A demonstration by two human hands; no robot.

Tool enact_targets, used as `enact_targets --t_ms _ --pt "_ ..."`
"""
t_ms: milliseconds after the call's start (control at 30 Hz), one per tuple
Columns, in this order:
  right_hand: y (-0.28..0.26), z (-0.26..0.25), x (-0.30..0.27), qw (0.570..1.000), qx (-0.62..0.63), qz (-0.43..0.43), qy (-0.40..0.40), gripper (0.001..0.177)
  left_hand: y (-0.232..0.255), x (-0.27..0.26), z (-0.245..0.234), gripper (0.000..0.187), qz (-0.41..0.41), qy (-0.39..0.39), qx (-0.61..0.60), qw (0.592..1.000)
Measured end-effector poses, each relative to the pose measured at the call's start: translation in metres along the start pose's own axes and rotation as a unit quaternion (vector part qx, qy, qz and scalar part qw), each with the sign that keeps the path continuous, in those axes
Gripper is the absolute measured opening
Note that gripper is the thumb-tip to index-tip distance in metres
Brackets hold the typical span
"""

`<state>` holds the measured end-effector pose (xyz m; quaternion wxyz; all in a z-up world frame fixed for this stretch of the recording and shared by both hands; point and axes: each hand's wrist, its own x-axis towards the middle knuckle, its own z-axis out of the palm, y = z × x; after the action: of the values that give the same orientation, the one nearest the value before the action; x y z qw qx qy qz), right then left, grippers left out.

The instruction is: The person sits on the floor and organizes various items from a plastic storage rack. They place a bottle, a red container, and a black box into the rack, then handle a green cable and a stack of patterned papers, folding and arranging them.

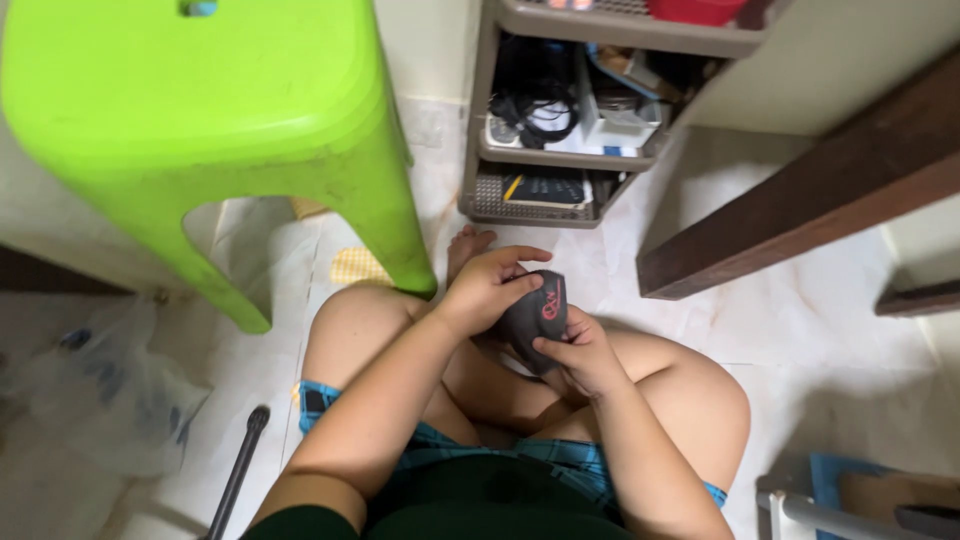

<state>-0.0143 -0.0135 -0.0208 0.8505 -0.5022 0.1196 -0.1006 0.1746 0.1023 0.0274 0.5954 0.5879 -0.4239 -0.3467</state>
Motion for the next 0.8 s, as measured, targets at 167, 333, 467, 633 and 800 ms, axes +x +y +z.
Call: enact_targets --t_ms 167,333,467,633,800 --pt "-0.012 -0.028 -0.005 0.872 -0.391 0.283 -0.084 0.093 0.013 0.008 -0.009 0.045 0.101 -0.068 0.256 0.959" --pt "0.026 -0.072 -0.001 0.989 -0.096 -0.031 -0.108 0.063 0.025 0.029 -0.001 0.053 0.049 -0.214 0.191 0.957" --pt "0.06 -0.093 0.007 0.999 0.039 -0.005 0.033 0.051 -0.002 0.047 0.025 0.051 0.028 -0.031 0.191 0.981" --pt "0.028 -0.069 -0.001 0.979 0.171 -0.075 0.086 0.047 -0.05 0.048 0.036 0.054 0.07 0.277 0.176 0.942" --pt "0.018 -0.06 -0.002 0.976 0.181 -0.112 0.043 0.046 -0.04 0.011 0.048 0.07 0.108 0.374 0.321 0.863"
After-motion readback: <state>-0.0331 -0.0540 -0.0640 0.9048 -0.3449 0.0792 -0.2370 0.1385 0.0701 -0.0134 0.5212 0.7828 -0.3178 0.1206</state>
